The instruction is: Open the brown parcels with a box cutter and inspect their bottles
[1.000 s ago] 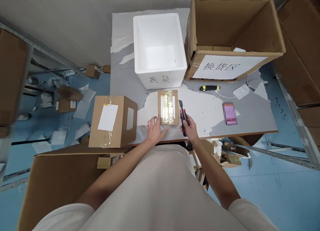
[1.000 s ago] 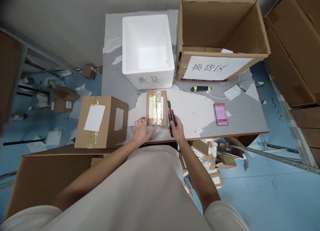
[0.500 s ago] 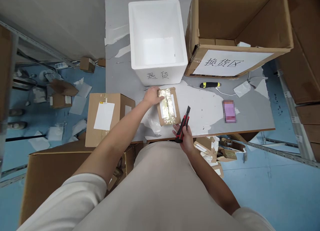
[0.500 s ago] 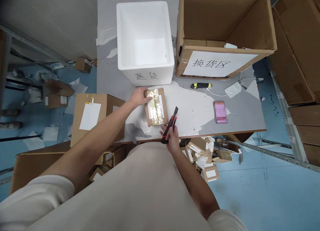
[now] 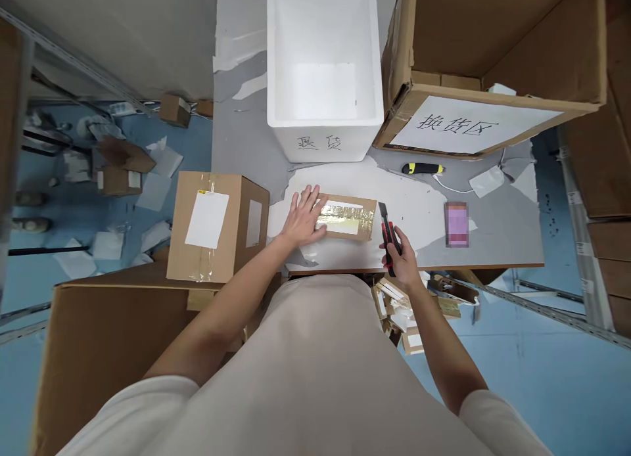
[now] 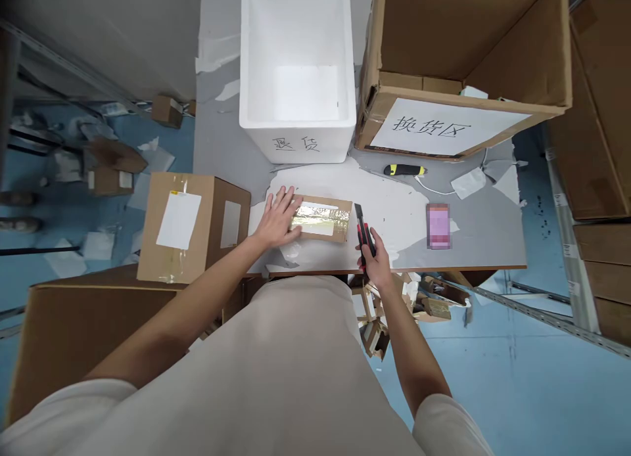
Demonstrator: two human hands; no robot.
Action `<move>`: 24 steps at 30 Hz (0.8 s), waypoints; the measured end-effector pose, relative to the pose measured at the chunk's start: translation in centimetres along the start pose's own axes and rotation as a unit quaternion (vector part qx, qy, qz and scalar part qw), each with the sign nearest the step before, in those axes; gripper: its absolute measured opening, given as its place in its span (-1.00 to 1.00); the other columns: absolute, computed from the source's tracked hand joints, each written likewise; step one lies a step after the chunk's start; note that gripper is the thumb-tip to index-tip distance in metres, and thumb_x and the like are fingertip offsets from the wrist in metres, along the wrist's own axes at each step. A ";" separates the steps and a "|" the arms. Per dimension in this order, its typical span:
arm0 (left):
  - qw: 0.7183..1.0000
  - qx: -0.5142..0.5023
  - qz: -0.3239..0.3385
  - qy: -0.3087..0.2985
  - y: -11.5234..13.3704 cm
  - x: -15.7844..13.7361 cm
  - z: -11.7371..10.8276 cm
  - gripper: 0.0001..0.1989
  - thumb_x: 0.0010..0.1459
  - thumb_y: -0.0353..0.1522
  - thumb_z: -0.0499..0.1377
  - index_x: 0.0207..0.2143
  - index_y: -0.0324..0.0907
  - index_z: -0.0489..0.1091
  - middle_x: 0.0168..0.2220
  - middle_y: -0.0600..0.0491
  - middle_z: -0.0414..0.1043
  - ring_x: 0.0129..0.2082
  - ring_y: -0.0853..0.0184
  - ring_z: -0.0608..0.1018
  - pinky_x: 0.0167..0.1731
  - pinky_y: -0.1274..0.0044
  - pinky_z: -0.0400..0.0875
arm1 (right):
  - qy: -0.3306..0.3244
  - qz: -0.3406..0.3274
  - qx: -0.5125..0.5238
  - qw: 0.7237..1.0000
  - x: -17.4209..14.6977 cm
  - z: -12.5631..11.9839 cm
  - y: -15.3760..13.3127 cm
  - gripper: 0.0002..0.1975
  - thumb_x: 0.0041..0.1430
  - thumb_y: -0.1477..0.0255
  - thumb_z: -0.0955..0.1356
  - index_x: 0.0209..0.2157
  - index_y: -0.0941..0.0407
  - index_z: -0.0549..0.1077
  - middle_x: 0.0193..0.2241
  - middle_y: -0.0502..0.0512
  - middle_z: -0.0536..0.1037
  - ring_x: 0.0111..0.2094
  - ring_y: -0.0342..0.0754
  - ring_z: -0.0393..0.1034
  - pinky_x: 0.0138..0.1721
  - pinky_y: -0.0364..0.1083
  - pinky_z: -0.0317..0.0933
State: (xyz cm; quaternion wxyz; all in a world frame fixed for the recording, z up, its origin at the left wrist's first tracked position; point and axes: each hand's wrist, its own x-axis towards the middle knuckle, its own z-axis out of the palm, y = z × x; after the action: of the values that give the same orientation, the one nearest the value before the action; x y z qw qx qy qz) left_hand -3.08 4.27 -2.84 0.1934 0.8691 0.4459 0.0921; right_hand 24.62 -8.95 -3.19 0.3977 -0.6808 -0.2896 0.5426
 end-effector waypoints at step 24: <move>0.995 -0.090 -0.008 0.041 -1.0 1.5 1.7 0.21 -0.40 0.16 0.34 0.23 -0.29 0.10 0.27 -0.35 -0.02 0.30 -0.22 -0.03 0.21 0.07 0.03 | -0.187 0.058 -0.084 0.977 -2.1 -4.2 0.7 -0.32 0.09 0.26 0.38 0.25 -0.02 0.20 -0.59 -0.11 0.41 -0.73 -0.21 0.18 -0.71 -0.16 0.14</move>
State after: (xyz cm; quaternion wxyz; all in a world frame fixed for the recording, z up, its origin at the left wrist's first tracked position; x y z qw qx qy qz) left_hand -2.36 5.53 -4.85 0.2528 0.8402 0.4503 0.1654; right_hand 28.16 -12.04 -2.32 0.2459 -0.6143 -0.3635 0.6558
